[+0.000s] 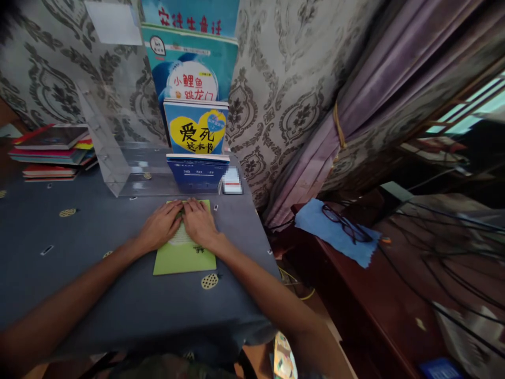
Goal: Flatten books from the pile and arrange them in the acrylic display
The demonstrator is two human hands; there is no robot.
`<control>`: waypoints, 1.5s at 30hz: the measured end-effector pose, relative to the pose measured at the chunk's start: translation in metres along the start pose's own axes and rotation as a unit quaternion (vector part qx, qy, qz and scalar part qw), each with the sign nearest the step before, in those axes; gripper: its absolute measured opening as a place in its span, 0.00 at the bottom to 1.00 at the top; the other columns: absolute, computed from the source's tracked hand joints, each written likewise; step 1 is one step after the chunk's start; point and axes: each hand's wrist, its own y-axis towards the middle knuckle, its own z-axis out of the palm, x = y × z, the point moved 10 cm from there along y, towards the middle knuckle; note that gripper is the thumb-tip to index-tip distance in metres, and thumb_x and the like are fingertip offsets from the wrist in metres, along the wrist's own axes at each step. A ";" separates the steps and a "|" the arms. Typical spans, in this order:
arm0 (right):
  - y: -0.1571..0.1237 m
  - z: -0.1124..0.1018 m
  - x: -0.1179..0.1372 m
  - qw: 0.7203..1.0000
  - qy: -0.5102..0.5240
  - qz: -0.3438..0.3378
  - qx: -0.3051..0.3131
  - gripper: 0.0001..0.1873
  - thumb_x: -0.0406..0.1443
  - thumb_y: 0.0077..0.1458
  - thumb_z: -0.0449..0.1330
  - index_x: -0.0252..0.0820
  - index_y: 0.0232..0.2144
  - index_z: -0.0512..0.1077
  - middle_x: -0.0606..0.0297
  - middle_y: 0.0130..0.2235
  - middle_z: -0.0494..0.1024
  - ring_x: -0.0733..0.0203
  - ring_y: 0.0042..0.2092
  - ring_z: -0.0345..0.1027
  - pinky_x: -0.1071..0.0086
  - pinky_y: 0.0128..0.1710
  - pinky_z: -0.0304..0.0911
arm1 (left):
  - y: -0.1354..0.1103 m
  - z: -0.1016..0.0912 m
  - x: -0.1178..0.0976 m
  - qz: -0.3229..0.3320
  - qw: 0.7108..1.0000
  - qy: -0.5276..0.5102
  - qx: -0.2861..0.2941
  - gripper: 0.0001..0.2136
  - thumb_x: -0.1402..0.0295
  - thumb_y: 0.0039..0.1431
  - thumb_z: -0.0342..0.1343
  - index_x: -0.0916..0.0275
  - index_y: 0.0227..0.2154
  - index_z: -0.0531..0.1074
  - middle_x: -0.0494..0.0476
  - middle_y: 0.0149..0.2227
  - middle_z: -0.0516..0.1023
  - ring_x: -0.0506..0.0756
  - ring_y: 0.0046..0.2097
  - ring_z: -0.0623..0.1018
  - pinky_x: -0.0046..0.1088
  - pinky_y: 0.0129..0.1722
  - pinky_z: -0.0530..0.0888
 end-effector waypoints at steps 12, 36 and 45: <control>-0.017 -0.013 -0.053 0.995 0.027 0.086 -0.039 0.25 0.35 0.68 0.50 0.30 0.63 0.65 0.47 0.66 0.66 0.49 0.68 0.58 0.52 0.69 0.51 | -0.004 0.000 0.000 -0.029 0.999 0.014 0.009 0.20 0.68 0.69 0.42 0.65 0.59 0.68 0.67 0.64 0.70 0.66 0.68 0.65 0.54 0.64 0.64; -0.032 -0.015 -0.063 0.995 0.058 0.068 -0.042 0.23 0.33 0.67 0.50 0.32 0.61 0.68 0.48 0.67 0.66 0.50 0.68 0.59 0.51 0.66 0.52 | -0.002 -0.004 -0.006 -0.009 0.999 0.017 0.036 0.22 0.68 0.69 0.41 0.67 0.61 0.68 0.69 0.65 0.68 0.66 0.68 0.64 0.58 0.66 0.57; -0.030 -0.015 -0.064 0.995 0.069 0.057 -0.048 0.21 0.32 0.67 0.50 0.33 0.59 0.69 0.49 0.65 0.69 0.50 0.66 0.61 0.52 0.65 0.53 | 0.001 0.011 -0.028 0.108 0.987 -0.013 0.119 0.24 0.70 0.68 0.41 0.63 0.64 0.66 0.62 0.67 0.66 0.61 0.70 0.63 0.50 0.69 0.57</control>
